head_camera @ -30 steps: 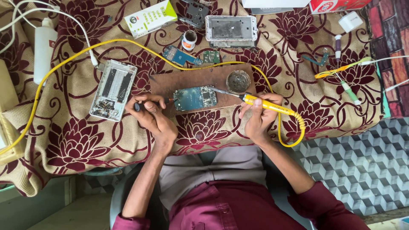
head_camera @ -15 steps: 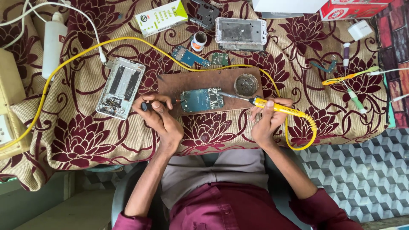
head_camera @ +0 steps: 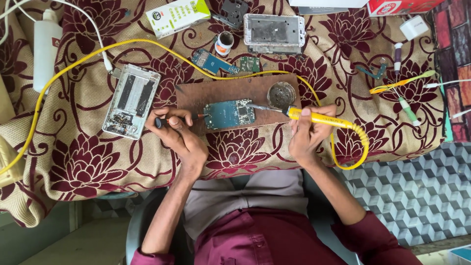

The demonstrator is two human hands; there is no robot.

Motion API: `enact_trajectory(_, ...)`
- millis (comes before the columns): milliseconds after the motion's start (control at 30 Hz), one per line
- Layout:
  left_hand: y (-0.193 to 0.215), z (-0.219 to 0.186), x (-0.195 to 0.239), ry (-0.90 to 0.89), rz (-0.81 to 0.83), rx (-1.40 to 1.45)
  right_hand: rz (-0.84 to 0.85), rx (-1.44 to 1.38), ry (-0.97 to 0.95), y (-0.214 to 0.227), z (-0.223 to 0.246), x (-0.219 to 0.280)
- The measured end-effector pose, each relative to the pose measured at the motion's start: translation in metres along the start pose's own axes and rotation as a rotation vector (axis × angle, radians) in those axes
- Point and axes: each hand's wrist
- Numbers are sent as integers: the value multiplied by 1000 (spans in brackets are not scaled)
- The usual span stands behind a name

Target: The person uses a soldering iron and a screwdriver to work on a small circuit board placed on a wooden block. They repeatedly apply the soldering iron to specific points on the board while holding it steady with the screwdriver.

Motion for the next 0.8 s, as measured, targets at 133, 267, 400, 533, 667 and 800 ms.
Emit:
enact_trajectory(133,0,-2,1,9,12,-14,42,140,75,-8,8,-18)
enact_trajectory(267,-2,-1,1,24,-1,-49,71,277,139,-12,17,-36)
enact_trajectory(400,-1,-2,0,5,9,-28,96,407,234,-13,23,-45)
enact_trajectory(533,0,-2,0,32,2,-16,84,235,107,-13,13,-52)
enact_trajectory(667,-2,-2,-2,53,-1,13,97,112,-27,-9,2,-61)
enact_trajectory(800,-2,-3,-1,61,-2,17,311,117,-49,4,4,-76)
Point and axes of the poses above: each hand's wrist, its own x-axis away from the middle knuckle, its own y-axis out of the back of the hand, z = x × y, and after that the axes turned 5 degrees about y, right-handed
